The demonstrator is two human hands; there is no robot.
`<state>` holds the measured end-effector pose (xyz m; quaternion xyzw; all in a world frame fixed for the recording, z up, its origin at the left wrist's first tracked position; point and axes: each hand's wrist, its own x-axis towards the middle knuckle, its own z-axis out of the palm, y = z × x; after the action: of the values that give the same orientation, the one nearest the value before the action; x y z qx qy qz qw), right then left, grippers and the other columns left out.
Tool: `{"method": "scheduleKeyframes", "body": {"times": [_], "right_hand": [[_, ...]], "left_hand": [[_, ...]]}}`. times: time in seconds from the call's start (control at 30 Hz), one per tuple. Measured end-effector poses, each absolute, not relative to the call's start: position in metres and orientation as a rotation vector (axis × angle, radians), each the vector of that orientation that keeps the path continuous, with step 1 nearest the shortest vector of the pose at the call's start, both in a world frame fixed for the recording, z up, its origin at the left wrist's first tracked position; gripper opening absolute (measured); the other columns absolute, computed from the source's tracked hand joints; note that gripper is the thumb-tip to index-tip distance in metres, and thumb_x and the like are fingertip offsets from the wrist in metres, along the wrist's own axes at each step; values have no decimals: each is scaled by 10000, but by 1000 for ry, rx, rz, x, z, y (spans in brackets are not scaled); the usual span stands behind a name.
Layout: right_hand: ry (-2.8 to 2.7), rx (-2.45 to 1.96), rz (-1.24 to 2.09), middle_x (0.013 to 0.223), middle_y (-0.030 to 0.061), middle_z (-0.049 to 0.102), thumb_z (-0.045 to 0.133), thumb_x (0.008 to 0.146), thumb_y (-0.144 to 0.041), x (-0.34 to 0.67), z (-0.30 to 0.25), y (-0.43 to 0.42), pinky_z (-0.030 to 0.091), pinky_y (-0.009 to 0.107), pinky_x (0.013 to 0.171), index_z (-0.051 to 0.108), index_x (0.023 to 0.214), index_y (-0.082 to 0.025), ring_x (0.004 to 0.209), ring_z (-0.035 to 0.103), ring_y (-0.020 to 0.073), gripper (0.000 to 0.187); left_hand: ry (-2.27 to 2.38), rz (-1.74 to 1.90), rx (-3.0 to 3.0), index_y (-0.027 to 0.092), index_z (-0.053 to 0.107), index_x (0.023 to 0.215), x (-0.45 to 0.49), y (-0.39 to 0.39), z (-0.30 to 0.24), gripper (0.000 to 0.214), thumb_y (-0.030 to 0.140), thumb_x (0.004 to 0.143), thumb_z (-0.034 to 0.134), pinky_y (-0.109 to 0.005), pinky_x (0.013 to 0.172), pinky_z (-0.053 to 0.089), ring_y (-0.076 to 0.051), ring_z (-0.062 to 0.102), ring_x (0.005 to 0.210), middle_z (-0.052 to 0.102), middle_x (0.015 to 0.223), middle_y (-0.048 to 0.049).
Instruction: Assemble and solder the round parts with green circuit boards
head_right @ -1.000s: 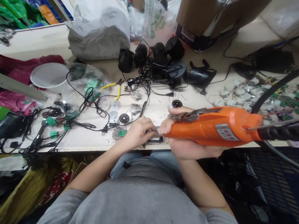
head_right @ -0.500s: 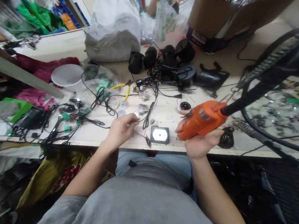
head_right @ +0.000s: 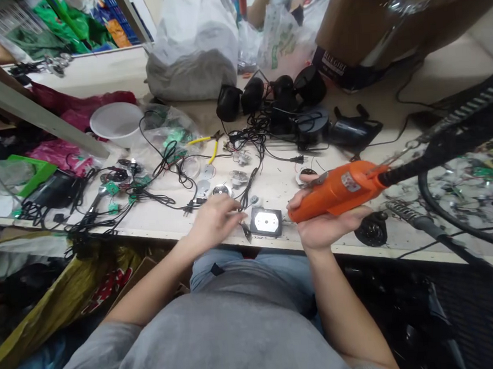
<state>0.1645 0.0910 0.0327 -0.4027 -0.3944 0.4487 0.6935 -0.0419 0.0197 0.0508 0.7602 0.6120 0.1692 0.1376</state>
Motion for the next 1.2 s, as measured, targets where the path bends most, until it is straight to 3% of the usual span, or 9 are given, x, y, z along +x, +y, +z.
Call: {"method": "scheduleKeyframes", "body": {"times": [0.1,0.3,0.43,0.67,0.83,0.97,1.1,1.2], "right_hand": [[-910,-833,976,459,10,507,194,702,-973,164,35,83,327,278,288,712,810,-201,319,454,174,936],[-959,-737,1000,471,-1,525,339,696,-972,161,45,76,411,296,372,717,881,-201,361,485,174,878],[-870,-760,1060,441,8,519,353,625,-1020,152,50,81,344,275,322,691,799,-200,329,434,159,905],[-800,-744,1146,429,11,509,360,687,-982,151,56,89,318,269,285,704,786,-195,315,426,156,865],[-831,-726,1123,431,-3,495,332,695,-982,159,67,81,341,271,311,690,795,-202,329,433,159,864],[-876,-736,1137,496,15,566,448,668,-973,177,71,59,358,279,345,716,870,-218,369,469,166,826],[-877,-770,1203,516,37,599,500,678,-948,195,68,28,357,270,346,721,914,-207,391,482,168,809],[-829,-822,1263,524,42,614,491,731,-903,204,55,17,359,277,356,726,928,-231,397,491,180,739]], "left_hand": [[1509,351,2331,154,658,1039,-9,28,52,278,360,875,749,-364,861,507,-254,590,1012,647,1049,-91],[1513,167,2304,147,628,1071,5,37,44,329,256,814,802,-394,902,525,-269,563,1058,595,1117,-101],[1519,185,2261,162,625,1085,1,39,42,352,265,805,811,-414,914,531,-279,553,1093,583,1149,-97],[1517,185,2192,168,627,1137,4,40,43,369,223,811,790,-413,914,526,-286,561,1096,604,1164,-99],[1462,374,2149,184,646,976,-2,39,41,167,111,832,686,-370,847,514,-251,612,982,667,997,-66],[1365,583,1836,188,655,826,-12,53,47,60,146,862,633,-284,726,519,-168,656,761,701,798,-14],[1339,768,1599,170,681,937,-11,68,69,120,212,827,658,-235,563,521,-143,663,619,700,707,3],[1307,1165,1846,179,694,1030,-8,70,109,175,216,865,650,-225,543,546,-133,683,626,726,747,-5]]}}
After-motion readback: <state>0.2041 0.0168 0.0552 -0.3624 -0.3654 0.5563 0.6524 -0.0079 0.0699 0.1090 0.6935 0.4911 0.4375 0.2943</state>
